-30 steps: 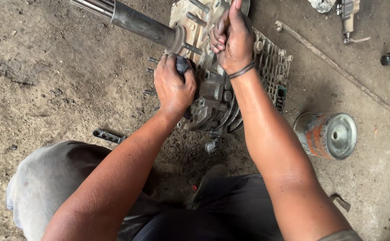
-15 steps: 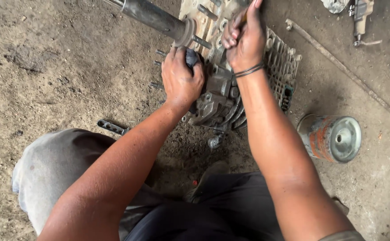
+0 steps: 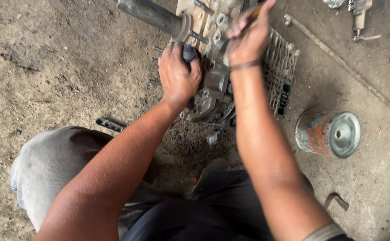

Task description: The person scrubs and wipes a disassembled engine block using a wire brush and a rag. They repeatedly scrub the surface and wipe away residue, focusing on the top and side areas of the engine.

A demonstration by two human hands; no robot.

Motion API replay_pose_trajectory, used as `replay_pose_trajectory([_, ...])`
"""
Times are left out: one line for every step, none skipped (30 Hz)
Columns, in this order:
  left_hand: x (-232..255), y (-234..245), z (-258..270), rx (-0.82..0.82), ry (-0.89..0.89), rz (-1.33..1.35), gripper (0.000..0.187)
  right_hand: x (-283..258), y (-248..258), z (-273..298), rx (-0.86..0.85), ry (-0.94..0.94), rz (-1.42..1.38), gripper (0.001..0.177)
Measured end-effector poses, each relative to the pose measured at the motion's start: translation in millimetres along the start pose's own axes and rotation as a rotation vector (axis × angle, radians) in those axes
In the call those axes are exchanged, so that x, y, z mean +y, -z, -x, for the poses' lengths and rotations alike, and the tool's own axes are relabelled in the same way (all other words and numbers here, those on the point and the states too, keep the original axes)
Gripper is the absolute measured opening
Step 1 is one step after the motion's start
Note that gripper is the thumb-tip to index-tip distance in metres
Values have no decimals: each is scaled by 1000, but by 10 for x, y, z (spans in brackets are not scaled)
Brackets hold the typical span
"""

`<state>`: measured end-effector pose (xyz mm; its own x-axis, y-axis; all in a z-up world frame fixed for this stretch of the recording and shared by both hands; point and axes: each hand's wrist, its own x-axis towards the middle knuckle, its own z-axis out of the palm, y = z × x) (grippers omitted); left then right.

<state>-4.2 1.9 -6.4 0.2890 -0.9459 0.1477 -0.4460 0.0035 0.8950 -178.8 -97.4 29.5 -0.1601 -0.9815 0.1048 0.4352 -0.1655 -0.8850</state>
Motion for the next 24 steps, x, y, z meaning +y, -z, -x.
replay_pose_trajectory([11, 6, -25, -36, 32, 11, 51, 43, -42, 53, -10, 0, 16, 56])
replay_pose_trajectory([21, 15, -36, -73, 63, 22, 50, 14, -69, 45, -18, 21, 25, 56])
replay_pose_trajectory([14, 21, -8, -120, 99, 31, 50, -11, -61, 77, -15, 36, 37, 56])
replay_pose_trajectory([2, 14, 5, -78, 70, 32, 49, -23, -50, 97, -12, 51, 48, 55])
replay_pose_trajectory([-4, -4, 16, -35, 40, 35, 48, -76, -35, 35, 28, 42, -14, 56])
replay_pose_trajectory([-11, -21, 25, 7, 10, 38, 48, -163, -24, -85, 68, 35, -77, 58])
replay_pose_trajectory([-18, -26, 36, 16, -2, 37, 49, -203, -21, -140, 107, 24, -140, 59])
replay_pose_trajectory([-20, -23, 43, 25, -13, 36, 50, -138, -26, -67, 107, 34, -119, 58])
replay_pose_trajectory([-7, -21, 7, 41, -32, 40, 51, -42, -62, 19, 99, 52, -99, 56])
replay_pose_trajectory([4, -8, -8, 12, -4, 38, 49, -3, -92, 71, 91, 70, -79, 55])
replay_pose_trajectory([9, 7, 8, -20, 25, 36, 48, -27, -98, 87, 85, 79, -78, 56])
replay_pose_trajectory([12, 10, 9, -52, 54, 34, 46, -53, -101, 93, 80, 89, -76, 57])
replay_pose_trajectory([1, 8, 13, -54, 47, 33, 46, -72, -88, 117, 83, 98, -75, 59])
replay_pose_trajectory([-12, 0, 13, -56, 41, 32, 45, -124, -77, 69, 139, 99, -89, 60])
replay_pose_trajectory([-22, -7, 9, -56, 36, 29, 45, -200, -76, -32, 193, 98, -104, 61])
replay_pose_trajectory([-26, -15, 8, -26, 10, 27, 46, -241, -74, -81, 248, 97, -120, 62])
replay_pose_trajectory([-25, -20, 15, 5, -15, 26, 47, -179, -87, -40, 241, 107, -97, 60])
replay_pose_trajectory([-21, -16, 21, 36, -40, 26, 48, -62, -118, 32, 233, 116, -75, 59])
replay_pose_trajectory([-2, -11, 17, 25, -24, 32, 47, -22, -136, 59, 219, 131, -51, 58])
replay_pose_trajectory([13, 6, 27, 14, -7, 38, 46, -45, -123, 77, 202, 110, -72, 59])
replay_pose_trajectory([21, 24, 28, 2, 10, 43, 46, -58, -107, 99, 186, 87, -95, 59])
replay_pose_trajectory([26, 29, 13, -9, 20, 59, 45, -72, -91, 99, 169, 65, -117, 60])
replay_pose_trajectory([23, 30, 19, -26, 31, 73, 45, -107, -67, 54, 207, 66, -133, 60])
replay_pose_trajectory([14, 24, 25, -44, 42, 87, 44, -162, -49, -34, 245, 67, -150, 60])
